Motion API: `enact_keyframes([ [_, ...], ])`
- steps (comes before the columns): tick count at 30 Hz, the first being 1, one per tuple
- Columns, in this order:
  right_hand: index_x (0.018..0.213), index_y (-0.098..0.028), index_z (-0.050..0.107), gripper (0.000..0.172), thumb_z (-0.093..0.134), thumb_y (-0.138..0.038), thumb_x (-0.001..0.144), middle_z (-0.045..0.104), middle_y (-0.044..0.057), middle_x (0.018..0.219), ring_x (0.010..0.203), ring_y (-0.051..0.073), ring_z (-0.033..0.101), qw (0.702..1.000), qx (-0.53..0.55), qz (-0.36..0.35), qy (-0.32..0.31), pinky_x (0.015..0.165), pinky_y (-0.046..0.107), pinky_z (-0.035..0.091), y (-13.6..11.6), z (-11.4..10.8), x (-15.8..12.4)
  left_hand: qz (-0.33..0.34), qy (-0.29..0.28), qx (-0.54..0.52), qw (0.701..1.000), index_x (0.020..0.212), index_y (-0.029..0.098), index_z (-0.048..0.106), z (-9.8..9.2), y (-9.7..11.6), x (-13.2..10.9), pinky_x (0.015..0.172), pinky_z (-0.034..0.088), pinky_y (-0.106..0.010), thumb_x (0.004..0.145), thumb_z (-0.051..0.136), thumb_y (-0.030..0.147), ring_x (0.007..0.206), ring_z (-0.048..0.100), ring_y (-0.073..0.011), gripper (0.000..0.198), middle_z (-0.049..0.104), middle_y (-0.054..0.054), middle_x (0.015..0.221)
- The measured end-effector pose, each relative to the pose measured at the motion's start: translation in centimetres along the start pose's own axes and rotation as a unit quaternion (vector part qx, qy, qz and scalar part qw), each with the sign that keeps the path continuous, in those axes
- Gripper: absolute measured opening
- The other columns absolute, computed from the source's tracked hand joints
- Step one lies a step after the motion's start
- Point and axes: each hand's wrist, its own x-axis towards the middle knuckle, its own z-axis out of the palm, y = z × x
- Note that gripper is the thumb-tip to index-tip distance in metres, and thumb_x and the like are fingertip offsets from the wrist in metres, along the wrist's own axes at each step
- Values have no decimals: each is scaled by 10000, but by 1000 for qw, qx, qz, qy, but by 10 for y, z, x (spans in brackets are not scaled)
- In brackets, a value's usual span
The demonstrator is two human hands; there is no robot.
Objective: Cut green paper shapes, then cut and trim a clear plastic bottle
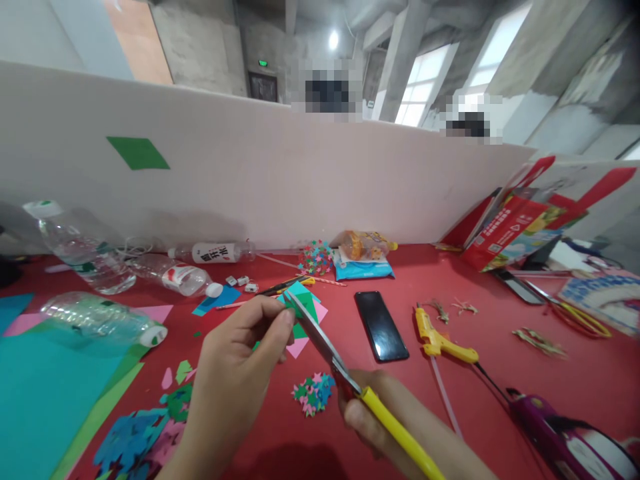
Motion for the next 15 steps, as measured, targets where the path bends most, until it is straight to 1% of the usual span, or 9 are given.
enact_keyframes([
  [3,811,-209,490,711,314,-897,783,427,-22,684,581,127,408,1000,3,-7,-10,543,251,384,0,0,-1,-2,-15,1,1000,666,216,617,-1,1,0,468,391,-205,809,585,340,471,485,-105,192,528,57,503],
  [6,831,-199,515,734,302,-900,783,421,-22,682,587,127,394,1000,-2,-6,-7,531,249,367,-5,-2,-2,-21,-2,-14,1000,678,214,625,-1,4,-2,487,393,-209,804,592,349,486,488,-105,187,526,56,518],
  [9,790,-200,482,736,279,-908,780,391,-30,677,590,122,353,1000,-14,-14,-8,524,248,347,-10,-3,-2,-39,11,-24,999,694,211,629,0,8,-3,510,387,-218,804,600,346,506,475,-109,177,516,55,530],
  [12,759,-211,438,726,288,-921,761,363,-37,666,585,122,340,999,-23,-26,-18,519,252,337,-11,-5,-1,-42,3,-23,999,690,210,625,0,9,-4,503,370,-223,800,610,354,509,455,-113,182,504,53,530],
  [15,751,-211,455,712,292,-904,781,370,-29,668,595,131,350,998,-35,-44,-7,528,263,332,-9,-5,1,-38,1,-27,999,682,210,617,-1,8,-3,498,366,-218,798,612,361,505,451,-107,191,500,55,545],
])
